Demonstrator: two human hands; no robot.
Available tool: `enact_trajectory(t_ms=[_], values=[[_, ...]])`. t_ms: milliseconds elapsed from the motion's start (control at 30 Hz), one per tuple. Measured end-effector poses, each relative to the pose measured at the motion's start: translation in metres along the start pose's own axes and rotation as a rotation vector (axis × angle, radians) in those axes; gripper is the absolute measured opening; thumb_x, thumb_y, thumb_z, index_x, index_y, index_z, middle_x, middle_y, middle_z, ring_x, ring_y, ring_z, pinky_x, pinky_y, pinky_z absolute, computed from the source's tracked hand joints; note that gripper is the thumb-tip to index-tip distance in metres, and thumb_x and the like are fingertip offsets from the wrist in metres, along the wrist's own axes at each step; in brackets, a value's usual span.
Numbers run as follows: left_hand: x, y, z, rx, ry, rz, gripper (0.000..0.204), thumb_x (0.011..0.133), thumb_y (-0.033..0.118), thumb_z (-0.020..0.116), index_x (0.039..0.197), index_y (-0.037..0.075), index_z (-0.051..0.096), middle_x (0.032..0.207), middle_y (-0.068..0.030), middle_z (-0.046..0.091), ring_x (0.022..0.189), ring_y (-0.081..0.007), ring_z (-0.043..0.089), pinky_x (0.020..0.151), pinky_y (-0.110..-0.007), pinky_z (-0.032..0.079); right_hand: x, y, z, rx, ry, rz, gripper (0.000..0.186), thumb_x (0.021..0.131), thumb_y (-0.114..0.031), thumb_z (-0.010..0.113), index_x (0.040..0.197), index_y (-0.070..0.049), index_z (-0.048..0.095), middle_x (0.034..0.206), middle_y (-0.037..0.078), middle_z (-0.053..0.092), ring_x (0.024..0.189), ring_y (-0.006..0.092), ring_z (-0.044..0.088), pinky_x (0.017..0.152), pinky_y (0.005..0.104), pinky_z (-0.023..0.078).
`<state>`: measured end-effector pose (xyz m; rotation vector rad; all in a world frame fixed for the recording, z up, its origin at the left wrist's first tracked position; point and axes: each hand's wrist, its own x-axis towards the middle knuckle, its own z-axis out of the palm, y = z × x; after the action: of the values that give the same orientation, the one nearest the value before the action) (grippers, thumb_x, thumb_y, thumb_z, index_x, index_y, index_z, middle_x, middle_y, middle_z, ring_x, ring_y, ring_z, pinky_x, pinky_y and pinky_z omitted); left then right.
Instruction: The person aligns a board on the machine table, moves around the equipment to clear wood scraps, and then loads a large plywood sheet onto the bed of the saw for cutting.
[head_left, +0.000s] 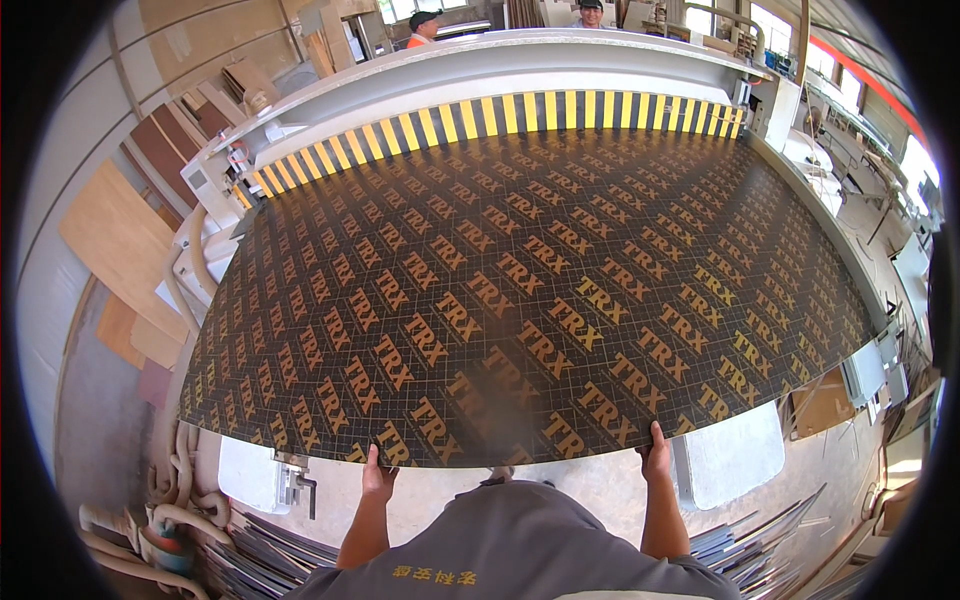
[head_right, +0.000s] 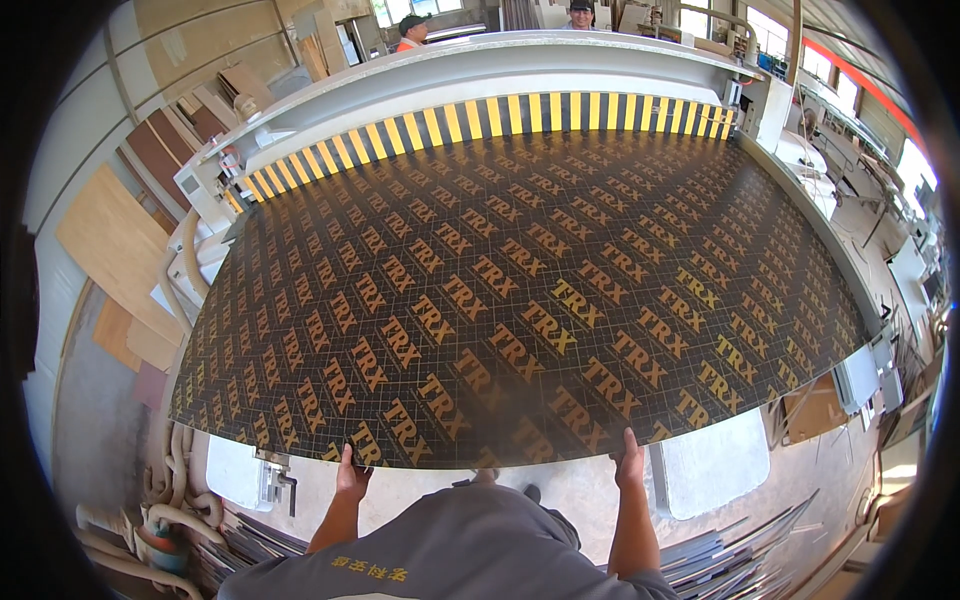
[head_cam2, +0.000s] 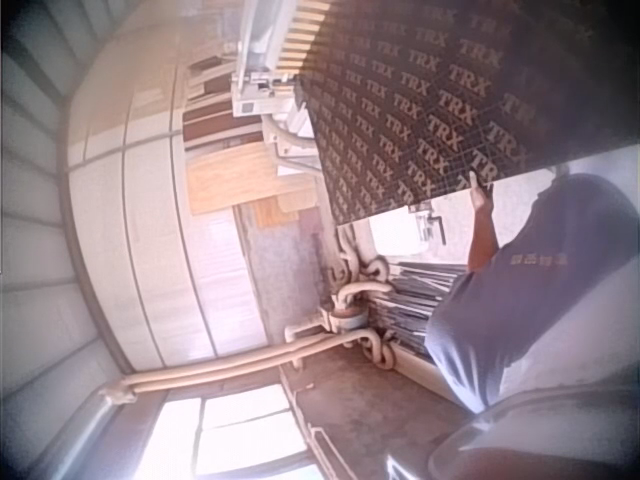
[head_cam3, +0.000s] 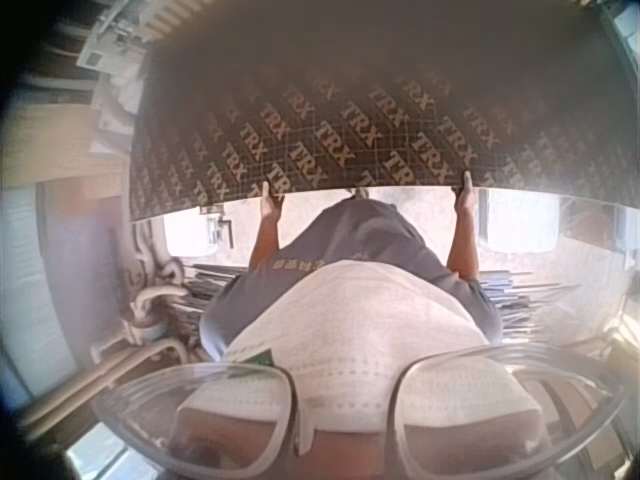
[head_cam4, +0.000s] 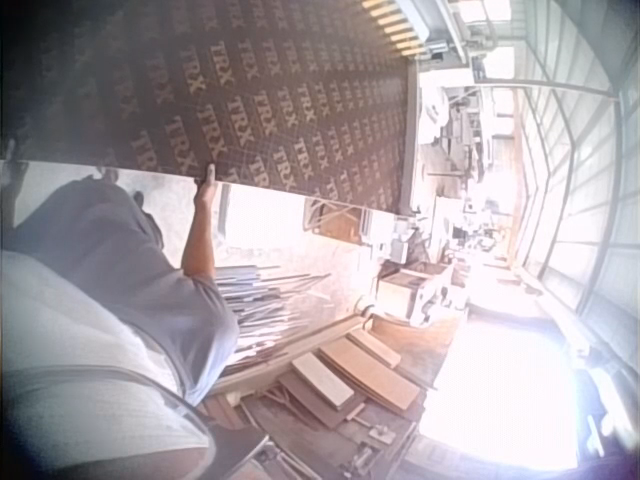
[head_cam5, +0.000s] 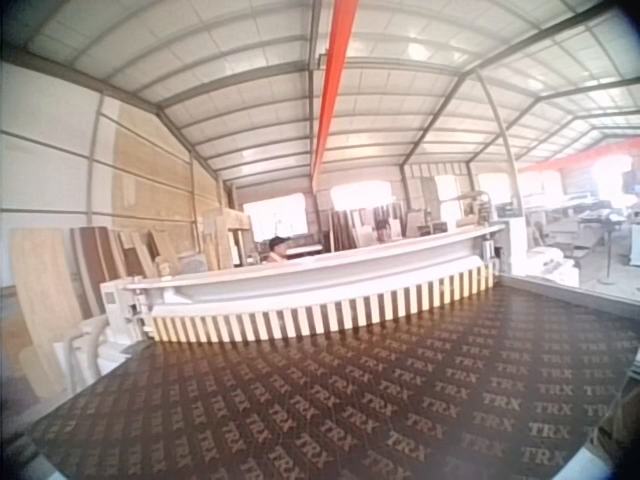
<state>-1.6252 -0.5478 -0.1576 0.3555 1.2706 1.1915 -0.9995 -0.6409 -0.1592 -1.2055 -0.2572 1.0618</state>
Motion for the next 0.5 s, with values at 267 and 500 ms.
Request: enact_trajectory(t_ms=[267,500], values=[[0.0026,-0.0011,-0.0035,0.006,0.000,-0.009,0.067,0.097,0.058,0.064,0.149,0.017,0.049,0.148,-0.0039,0.058,0.140,-0.0242,0.047,0.117,-0.054,0.026,0.0005,0.0007,0.0016,-0.001,0.023,-0.019,0.035,0.099,-0.038,0.068,0.121,-0.013,0.056,0.079,-0.003,0.058,0.059,0.0096,0.050,0.053,0.0264,0.040],[-0.0004,0.0012,0.0023,0.018,0.008,-0.023,0.063,0.097,0.058,0.063,0.145,0.019,0.052,0.145,-0.0023,0.060,0.135,-0.0223,0.050,0.114,-0.051,0.028,0.0022,0.0041,0.0000,0.004,0.044,-0.028,0.033,0.099,-0.038,0.067,0.119,-0.013,0.057,0.078,-0.003,0.057,0.059,0.0096,0.050,0.053,0.0262,0.039]])
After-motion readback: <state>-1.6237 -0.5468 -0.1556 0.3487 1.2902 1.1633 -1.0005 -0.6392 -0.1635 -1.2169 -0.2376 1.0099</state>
